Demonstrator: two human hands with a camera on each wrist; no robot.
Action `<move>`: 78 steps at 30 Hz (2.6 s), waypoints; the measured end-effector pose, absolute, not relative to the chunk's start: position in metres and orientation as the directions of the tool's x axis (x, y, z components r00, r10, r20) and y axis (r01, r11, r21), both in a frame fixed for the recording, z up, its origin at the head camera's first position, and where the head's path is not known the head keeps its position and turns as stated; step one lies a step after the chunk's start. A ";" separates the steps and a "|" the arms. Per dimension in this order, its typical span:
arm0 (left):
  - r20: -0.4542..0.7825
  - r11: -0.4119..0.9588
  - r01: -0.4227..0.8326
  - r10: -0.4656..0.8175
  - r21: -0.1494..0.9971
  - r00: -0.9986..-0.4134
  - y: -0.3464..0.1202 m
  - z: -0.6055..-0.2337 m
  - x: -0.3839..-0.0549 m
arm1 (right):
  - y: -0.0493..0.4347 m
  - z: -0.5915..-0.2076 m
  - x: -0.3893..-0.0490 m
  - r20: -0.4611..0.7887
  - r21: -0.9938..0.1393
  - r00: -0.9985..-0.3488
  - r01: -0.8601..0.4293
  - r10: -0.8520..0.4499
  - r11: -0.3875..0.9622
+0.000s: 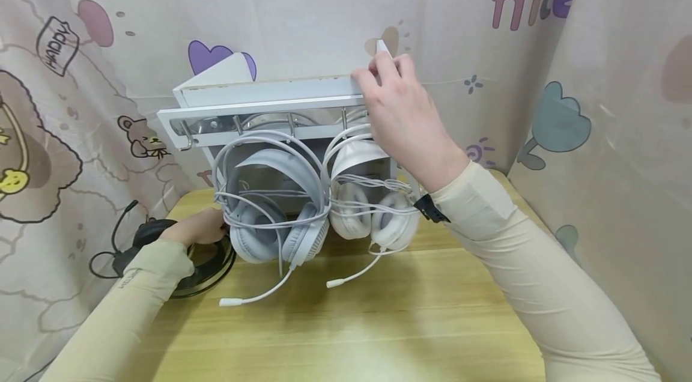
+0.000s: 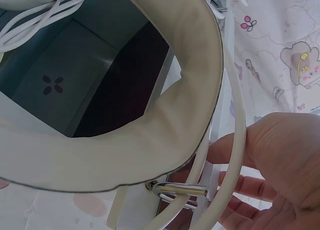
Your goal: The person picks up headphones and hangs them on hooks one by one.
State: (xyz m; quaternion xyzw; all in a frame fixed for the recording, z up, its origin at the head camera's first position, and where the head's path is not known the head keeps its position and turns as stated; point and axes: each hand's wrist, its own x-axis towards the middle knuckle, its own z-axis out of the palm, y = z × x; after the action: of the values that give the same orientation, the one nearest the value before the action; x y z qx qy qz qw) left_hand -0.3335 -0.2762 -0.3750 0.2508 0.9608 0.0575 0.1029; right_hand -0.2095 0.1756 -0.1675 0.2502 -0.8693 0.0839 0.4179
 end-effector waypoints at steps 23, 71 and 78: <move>-0.081 0.826 0.549 0.560 0.125 -0.824 -0.285 -0.357 -0.316 | 0.176 -0.167 -0.209 0.768 0.054 -0.530 -0.506 -0.360 0.861; -0.019 0.817 0.571 0.574 0.075 -0.819 -0.317 -0.287 -0.287 | 0.174 -0.168 -0.209 0.766 0.021 -0.549 -0.498 -0.334 0.867; -0.042 0.845 0.533 0.535 0.053 -0.844 -0.321 -0.272 -0.285 | 0.174 -0.166 -0.208 0.762 0.026 -0.552 -0.497 -0.339 0.868</move>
State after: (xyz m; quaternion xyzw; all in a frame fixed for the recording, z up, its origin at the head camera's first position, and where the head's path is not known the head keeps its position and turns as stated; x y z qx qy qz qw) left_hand -0.2846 -0.3207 -0.2720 0.2781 0.9600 0.0194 0.0275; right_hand -0.2085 0.1739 -0.1663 0.2386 -0.8757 0.0965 0.4086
